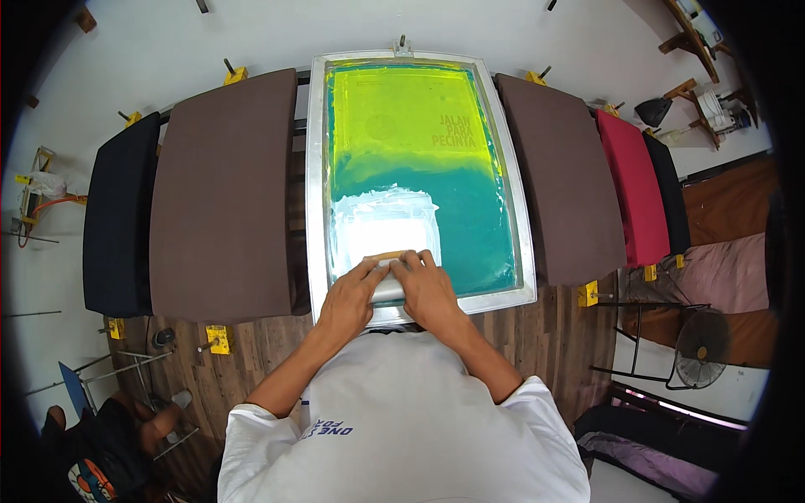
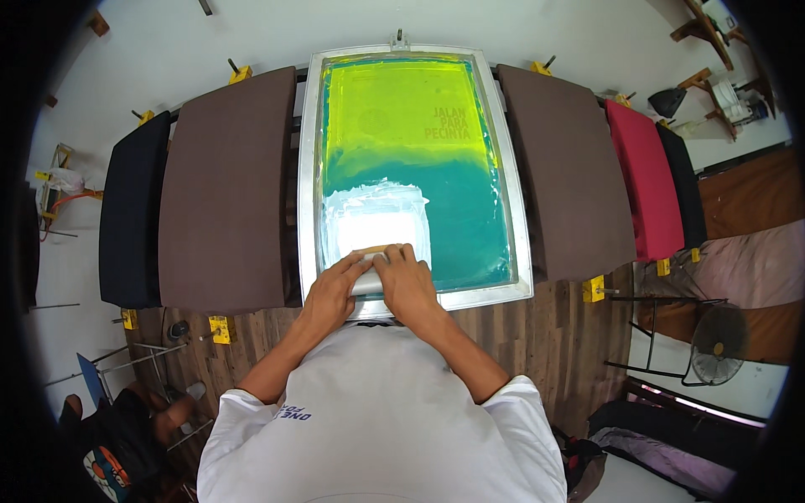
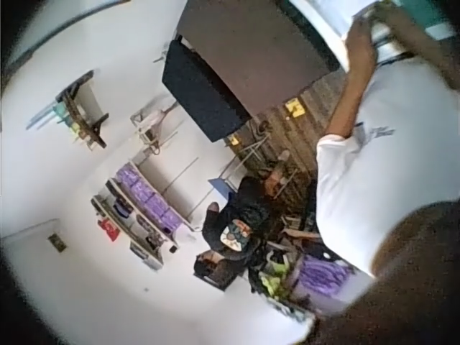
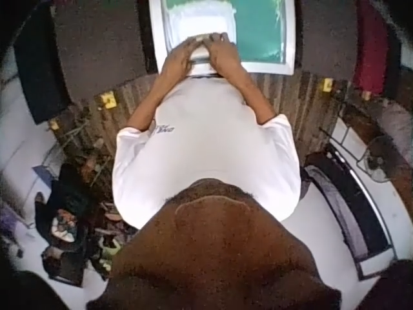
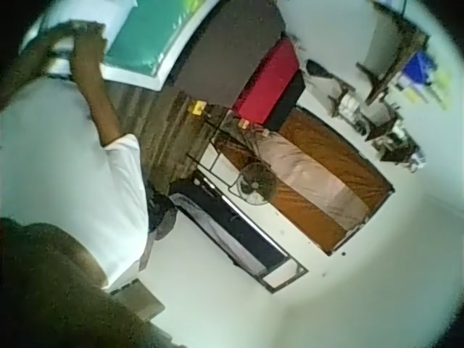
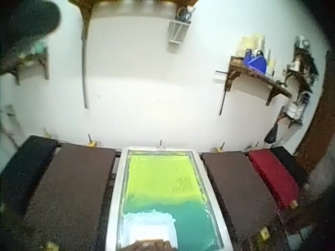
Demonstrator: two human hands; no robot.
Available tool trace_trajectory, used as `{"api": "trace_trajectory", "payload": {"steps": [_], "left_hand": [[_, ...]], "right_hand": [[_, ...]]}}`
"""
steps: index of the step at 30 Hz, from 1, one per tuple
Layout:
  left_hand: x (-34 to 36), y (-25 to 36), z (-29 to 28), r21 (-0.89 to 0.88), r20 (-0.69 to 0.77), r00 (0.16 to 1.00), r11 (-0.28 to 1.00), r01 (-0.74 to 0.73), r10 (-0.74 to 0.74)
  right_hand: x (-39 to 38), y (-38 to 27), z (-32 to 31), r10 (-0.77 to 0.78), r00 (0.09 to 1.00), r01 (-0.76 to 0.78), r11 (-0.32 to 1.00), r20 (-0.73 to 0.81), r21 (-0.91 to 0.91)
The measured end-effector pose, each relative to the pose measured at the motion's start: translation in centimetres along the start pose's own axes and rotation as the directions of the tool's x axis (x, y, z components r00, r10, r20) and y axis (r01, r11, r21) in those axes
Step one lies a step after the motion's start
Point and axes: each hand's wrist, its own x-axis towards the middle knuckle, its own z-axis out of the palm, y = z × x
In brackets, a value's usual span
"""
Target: Applying ink to a garment using a silk screen and a squeegee.
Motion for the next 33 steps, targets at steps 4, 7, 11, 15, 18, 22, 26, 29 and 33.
{"api": "trace_trajectory", "payload": {"steps": [4,7,11,15,18,22,26,29,33], "left_hand": [[0.0,-0.5,0.4,0.004,-0.013,1.000,1.000,0.001,-0.001],[-0.1,0.2,0.2,-0.009,0.050,0.998,0.999,0.035,-0.034],[-0.3,-0.5,0.7,0.114,-0.115,0.986,0.988,-0.107,0.120],[-0.8,-0.3,1.0,0.037,0.005,1.000,0.999,0.013,-0.013],[-0.4,0.5,0.3,0.010,0.037,0.999,1.000,0.015,-0.015],[-0.8,-0.4,0.8,0.060,-0.033,0.999,0.997,-0.039,0.042],[-0.9,0.6,0.8,-0.016,0.004,1.000,1.000,0.017,-0.017],[-0.9,-0.1,1.1,0.073,-0.066,0.996,0.996,-0.048,0.053],[-1.4,0.7,0.4,-0.044,0.070,0.996,0.998,0.055,-0.052]], "right_hand": [[-0.4,-0.6,1.0,0.036,0.997,-0.033,0.998,-0.072,0.048],[-0.6,-0.2,0.2,0.026,0.999,-0.026,1.000,0.048,0.002],[-0.9,-0.6,0.7,0.017,0.995,-0.016,1.000,-0.101,0.010],[-0.7,-0.2,-0.1,0.018,1.000,-0.018,0.999,0.013,0.049],[-0.8,-0.1,-0.1,0.021,0.997,-0.026,0.997,0.070,0.072],[-1.1,-0.5,0.6,0.005,0.999,-0.002,0.999,-0.047,0.048],[-1.3,-0.2,-0.5,0.002,0.998,-0.006,0.997,0.055,0.072],[-1.2,-0.4,1.0,0.005,0.997,0.001,0.998,-0.077,0.070],[-2.0,-0.5,0.1,-0.017,1.000,0.014,0.995,0.026,0.103]]}}
